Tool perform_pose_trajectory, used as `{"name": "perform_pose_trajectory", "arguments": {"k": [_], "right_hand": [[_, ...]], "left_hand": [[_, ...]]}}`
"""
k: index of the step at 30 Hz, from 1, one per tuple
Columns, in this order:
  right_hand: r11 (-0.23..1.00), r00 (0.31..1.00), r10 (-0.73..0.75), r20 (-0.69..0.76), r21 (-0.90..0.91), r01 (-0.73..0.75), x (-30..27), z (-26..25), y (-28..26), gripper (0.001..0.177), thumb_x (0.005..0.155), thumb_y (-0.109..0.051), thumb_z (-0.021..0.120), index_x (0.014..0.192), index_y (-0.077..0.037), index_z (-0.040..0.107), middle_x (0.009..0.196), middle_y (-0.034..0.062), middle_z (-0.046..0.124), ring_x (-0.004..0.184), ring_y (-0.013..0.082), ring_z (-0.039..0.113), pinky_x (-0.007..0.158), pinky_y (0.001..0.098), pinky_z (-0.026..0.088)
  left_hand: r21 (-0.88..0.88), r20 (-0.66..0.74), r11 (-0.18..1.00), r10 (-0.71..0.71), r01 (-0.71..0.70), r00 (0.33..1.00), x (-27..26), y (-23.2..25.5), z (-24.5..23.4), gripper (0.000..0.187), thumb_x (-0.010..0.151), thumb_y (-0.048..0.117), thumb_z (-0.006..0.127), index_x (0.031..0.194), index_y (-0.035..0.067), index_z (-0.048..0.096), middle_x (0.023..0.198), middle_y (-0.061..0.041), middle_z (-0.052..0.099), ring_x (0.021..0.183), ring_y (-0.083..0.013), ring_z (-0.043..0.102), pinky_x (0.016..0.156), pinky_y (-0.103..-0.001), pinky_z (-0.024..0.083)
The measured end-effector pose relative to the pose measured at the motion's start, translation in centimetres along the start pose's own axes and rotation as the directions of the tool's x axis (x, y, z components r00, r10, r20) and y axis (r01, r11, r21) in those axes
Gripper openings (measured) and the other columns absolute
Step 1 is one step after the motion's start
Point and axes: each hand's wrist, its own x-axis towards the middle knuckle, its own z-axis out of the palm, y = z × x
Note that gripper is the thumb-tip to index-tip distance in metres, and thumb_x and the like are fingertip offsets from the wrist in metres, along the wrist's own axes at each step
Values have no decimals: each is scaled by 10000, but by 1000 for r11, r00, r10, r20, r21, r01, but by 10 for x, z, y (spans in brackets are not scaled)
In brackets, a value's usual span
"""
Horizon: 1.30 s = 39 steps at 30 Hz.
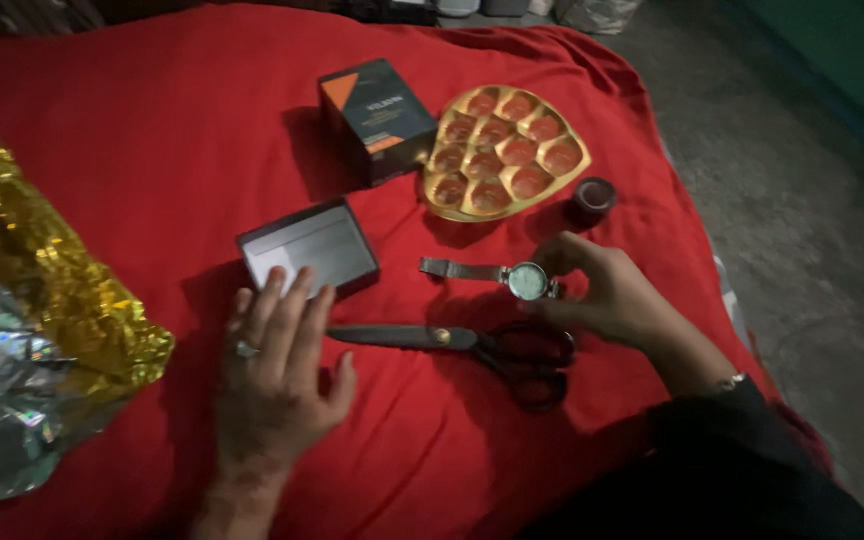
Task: The person wraps a product box as a gift on a bed. They place a watch into the open box, close it, spread out gold and silver foil wrapping paper, position the box on the paper, and fold and press the foil around the box while using tape.
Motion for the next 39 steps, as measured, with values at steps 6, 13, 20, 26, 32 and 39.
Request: {"name": "perform_pose_trajectory", "arguments": {"k": [6,13,20,26,32,39], "right_hand": [[948,980,-200,-2,253,194,-11,27,-33,459,728,-48,861,1143,-22,666,1083,68,741,1044,166,719,910,338,585],[710,977,-145,156,704,-7,-25,67,-60,428,780,14,804,1164,-3,616,1100,70,712,951,147,729,808,323,625],[518,964,-85,252,838,-174,-25,85,-48,333,829,87,757,1138,18,655,1092,100,697,971,178,698,836,345,598],[421,971,-95,220,893,-161,-23,88,-35,333,834,121,723,1136,-6,662,1118,96,702,1032,192,699,880,370,604],[437,968,-91,234,883,-172,-25,87,-34,307,842,108,730,1116,-17,667,1084,95,719,996,185,704,842,359,605],[455,967,-86,241,873,-177,-28,85,-38,278,852,96,733,1094,-23,665,1052,98,732,956,179,711,847,353,602]], "left_hand": [[-232,-83,966,-134,112,987,10,41,-19,493,902,278,714,1332,47,644,1475,-145,551,1445,-343,444,1237,-548,308],[-722,216,605,-264,336,940,22,50,-43,300,964,208,675,1218,60,734,1194,-72,748,1143,-221,698,1053,-437,474],[-894,417,50,-274,445,867,17,41,-39,226,987,120,646,1161,15,746,1082,-84,793,1008,-138,748,902,-261,594],[-842,538,-133,-275,523,797,15,40,-40,280,951,117,692,1211,21,734,988,-38,772,903,-90,715,827,-255,590],[-876,472,-53,-301,480,828,15,41,-43,293,933,104,727,1215,27,736,932,-3,734,897,-78,696,869,-259,587],[-884,453,-31,-307,467,837,16,42,-47,295,915,81,733,1204,23,737,913,-5,734,897,-83,699,894,-273,589]]}}
